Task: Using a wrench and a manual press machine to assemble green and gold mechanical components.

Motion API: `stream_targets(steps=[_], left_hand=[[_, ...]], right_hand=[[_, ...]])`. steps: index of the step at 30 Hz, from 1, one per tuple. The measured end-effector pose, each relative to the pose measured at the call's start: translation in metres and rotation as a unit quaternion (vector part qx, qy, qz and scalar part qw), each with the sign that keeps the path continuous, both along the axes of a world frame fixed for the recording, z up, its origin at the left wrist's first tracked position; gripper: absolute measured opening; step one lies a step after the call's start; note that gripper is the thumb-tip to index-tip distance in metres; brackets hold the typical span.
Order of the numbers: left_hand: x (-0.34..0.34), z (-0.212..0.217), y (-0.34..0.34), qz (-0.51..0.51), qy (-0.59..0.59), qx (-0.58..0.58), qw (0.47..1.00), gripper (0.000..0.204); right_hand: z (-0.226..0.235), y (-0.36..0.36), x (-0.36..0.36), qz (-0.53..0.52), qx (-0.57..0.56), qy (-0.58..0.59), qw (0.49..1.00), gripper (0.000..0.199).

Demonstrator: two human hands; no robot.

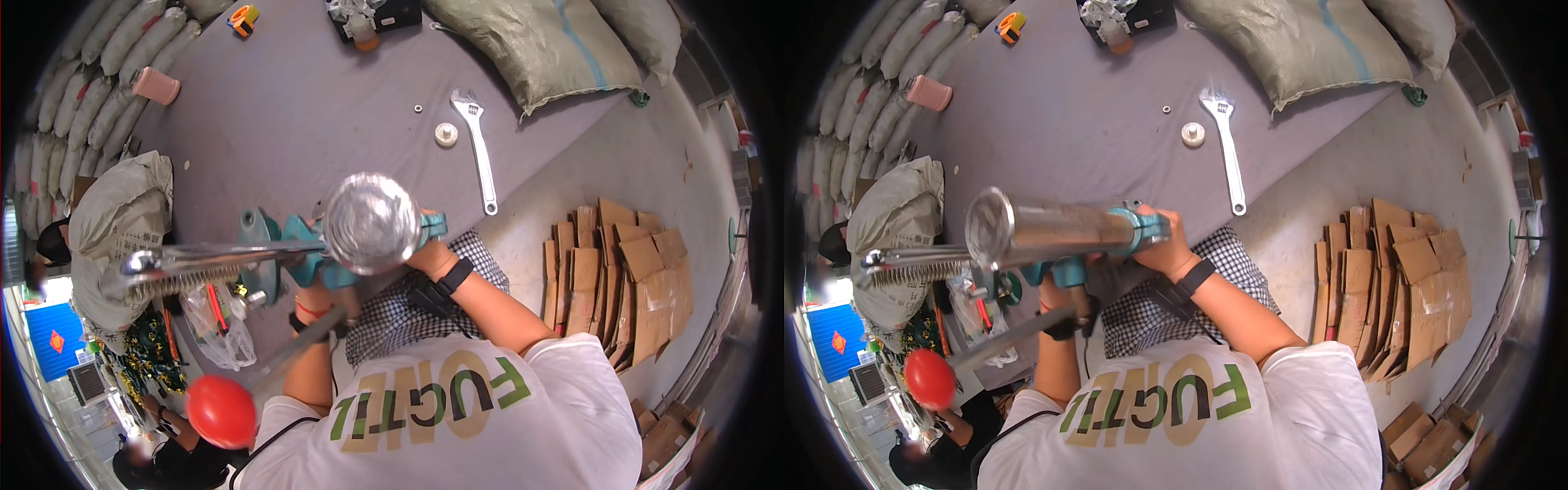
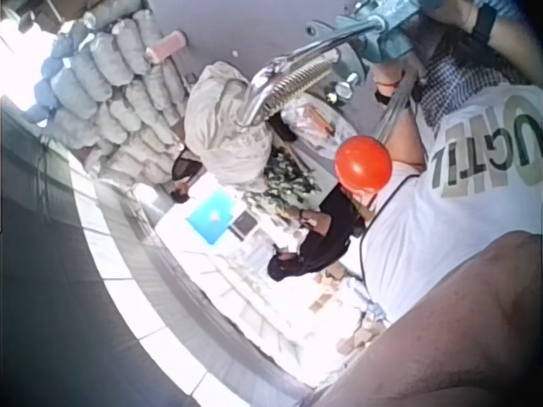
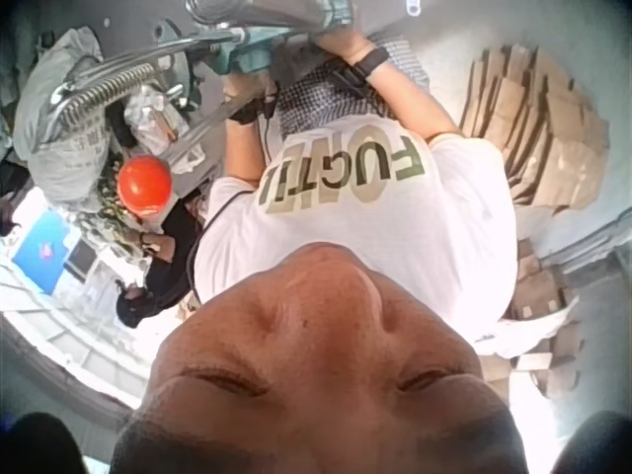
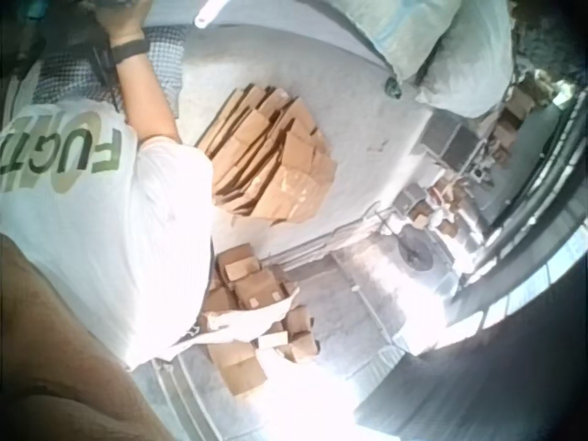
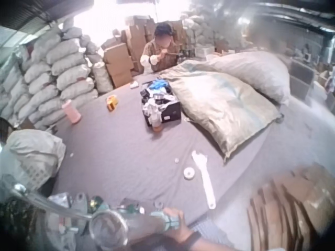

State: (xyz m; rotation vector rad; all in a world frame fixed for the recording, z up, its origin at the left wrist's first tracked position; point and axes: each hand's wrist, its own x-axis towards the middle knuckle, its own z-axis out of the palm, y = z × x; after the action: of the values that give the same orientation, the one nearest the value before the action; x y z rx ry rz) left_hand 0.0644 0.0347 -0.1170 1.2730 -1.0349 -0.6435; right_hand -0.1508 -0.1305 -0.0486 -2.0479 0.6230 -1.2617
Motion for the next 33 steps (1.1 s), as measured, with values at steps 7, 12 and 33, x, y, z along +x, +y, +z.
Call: stream_targets(steps=[7, 12, 33], left_hand=[[-0.057, 0.162, -0.084, -0.087, 0.238, 0.066, 0.965, 0.026], [-0.084, 0.151, -0.065, -0.019, 0.334, 0.027, 0.942, 0.030], [-0.066, 0.118, -0.031, 0.081, -0.208, 0.127, 0.966, 0.053]], right_hand=[[0.012, -0.002, -0.011, -0.003, 0.011, -0.013, 1.000, 0.020], [0.007, -0.001, -0.007, -0.015, -0.004, 0.014, 1.000, 0.017], [0.015, -0.002, -0.004, -0.023, -0.008, 0.019, 1.000, 0.019]])
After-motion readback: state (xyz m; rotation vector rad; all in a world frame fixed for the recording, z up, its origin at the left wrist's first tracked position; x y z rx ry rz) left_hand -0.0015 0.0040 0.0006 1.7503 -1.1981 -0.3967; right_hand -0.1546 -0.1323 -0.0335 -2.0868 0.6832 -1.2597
